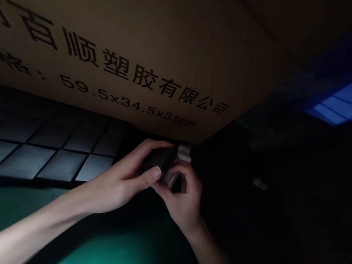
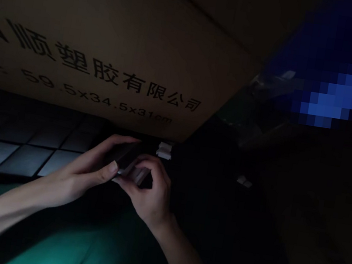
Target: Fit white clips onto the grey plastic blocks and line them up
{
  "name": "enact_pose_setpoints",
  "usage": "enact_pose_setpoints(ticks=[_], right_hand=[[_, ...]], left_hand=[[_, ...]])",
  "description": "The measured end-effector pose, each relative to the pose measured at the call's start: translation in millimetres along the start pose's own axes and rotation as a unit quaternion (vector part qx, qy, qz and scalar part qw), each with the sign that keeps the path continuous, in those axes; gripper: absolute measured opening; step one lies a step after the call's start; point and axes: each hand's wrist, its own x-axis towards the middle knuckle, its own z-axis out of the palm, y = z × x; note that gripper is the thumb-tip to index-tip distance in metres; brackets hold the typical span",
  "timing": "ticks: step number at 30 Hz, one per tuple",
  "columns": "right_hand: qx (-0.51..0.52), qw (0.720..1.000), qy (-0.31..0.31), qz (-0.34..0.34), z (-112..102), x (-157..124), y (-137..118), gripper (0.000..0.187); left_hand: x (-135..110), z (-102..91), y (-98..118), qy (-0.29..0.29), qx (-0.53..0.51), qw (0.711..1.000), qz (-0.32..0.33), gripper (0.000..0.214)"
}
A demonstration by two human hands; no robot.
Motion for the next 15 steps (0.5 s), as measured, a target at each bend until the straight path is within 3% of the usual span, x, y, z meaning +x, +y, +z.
enact_pose_setpoints(ticks=[6,12,15], right_hand=[[-0.015,0.999,0.007,-0.033,3.1,-2.9,-2.4,0.031],[0.041,0.999,-0.030,0.008,-0.7,-4.1,-1.4,0.031],[0.042,0.999,-0.028,0.016,-0.6,-2.5,-1.0,0.044]], left_hand=[[-0.5,-0.4,0.7,0.005,-0.028,1.000,0.002,0.045],[-0.5,-0.2,6.1,0.031,-0.049,0.998,0.004,0.045],[-1.1,2.1,9.2,0.065,-0.062,0.996,-0.002,0.046]])
